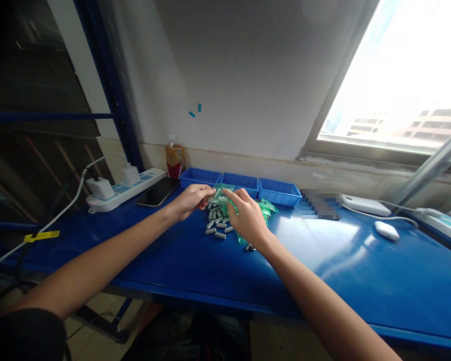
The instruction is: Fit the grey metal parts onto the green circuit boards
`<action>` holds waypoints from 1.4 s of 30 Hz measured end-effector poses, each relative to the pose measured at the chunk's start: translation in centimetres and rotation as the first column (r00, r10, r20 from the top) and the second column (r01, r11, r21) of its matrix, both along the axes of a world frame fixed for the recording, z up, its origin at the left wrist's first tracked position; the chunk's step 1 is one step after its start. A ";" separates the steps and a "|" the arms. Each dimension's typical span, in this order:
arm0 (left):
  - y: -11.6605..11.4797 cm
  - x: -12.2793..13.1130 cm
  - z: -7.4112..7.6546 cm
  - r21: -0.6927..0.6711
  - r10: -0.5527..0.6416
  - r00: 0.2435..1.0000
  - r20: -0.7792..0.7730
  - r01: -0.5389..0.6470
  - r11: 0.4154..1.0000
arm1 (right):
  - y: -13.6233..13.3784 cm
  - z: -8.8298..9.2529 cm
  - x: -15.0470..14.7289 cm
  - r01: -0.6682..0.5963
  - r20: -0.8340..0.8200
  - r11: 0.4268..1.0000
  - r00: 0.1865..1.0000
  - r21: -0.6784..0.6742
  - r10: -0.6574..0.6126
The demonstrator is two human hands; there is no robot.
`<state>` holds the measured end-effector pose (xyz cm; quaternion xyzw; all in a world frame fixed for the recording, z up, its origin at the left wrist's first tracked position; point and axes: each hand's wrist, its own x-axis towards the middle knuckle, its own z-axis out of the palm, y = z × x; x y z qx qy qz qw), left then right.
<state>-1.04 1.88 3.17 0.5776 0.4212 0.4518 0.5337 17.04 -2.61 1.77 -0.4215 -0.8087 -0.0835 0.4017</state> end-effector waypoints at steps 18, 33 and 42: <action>5.3 -3.0 -0.8 0.757 0.649 0.436 -0.623 0.129 0.640 | 7.6 -0.2 5.7 0.515 0.134 0.843 0.856 -0.155 -0.499; 6.2 -0.1 -2.3 0.695 0.536 0.499 -0.681 0.212 0.687 | 8.9 -0.7 7.0 0.344 0.138 0.931 0.935 -0.120 -0.327; 0.9 0.1 -1.9 0.619 0.316 0.709 -0.631 0.214 0.755 | 6.3 0.1 4.1 0.290 0.303 0.953 0.919 -0.086 -0.252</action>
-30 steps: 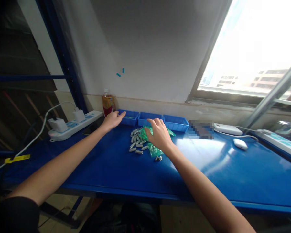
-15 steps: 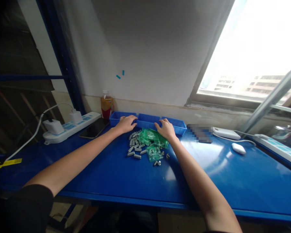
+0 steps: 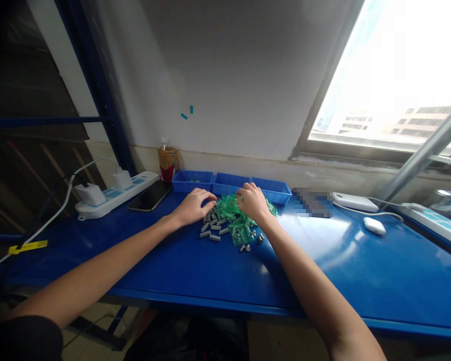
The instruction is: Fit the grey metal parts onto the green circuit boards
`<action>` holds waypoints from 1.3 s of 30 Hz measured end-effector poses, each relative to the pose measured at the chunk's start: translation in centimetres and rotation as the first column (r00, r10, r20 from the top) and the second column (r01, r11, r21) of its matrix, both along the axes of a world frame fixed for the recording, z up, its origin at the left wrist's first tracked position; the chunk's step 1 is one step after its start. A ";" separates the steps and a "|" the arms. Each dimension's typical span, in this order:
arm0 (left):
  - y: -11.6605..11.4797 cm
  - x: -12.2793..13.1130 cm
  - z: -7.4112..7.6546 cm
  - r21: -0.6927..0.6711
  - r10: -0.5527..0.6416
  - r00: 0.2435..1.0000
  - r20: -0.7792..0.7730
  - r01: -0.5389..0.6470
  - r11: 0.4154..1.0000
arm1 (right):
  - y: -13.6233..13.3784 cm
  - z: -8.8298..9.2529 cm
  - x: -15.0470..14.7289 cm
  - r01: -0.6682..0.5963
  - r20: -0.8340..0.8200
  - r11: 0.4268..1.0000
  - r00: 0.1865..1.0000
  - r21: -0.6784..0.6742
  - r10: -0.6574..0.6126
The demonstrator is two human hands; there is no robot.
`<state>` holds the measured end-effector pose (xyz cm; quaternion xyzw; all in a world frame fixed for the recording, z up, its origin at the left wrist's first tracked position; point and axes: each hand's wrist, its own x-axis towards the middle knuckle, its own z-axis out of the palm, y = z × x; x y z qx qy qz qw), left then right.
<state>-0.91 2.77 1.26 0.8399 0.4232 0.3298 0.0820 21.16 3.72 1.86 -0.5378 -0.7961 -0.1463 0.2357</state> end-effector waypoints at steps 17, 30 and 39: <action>-0.9 -0.5 1.8 0.030 -0.087 0.888 0.451 0.083 0.996 | -5.1 1.8 -5.7 -0.189 -0.668 0.982 0.732 -0.010 0.134; -0.3 -0.1 1.5 -0.531 0.160 0.701 0.695 0.350 0.772 | -4.8 0.1 -5.0 -0.181 -0.293 0.977 0.933 0.112 0.207; 3.2 -1.1 3.4 -0.596 0.409 0.588 0.698 0.161 0.787 | -4.5 0.7 -4.1 -0.188 -0.251 0.968 0.941 0.169 0.226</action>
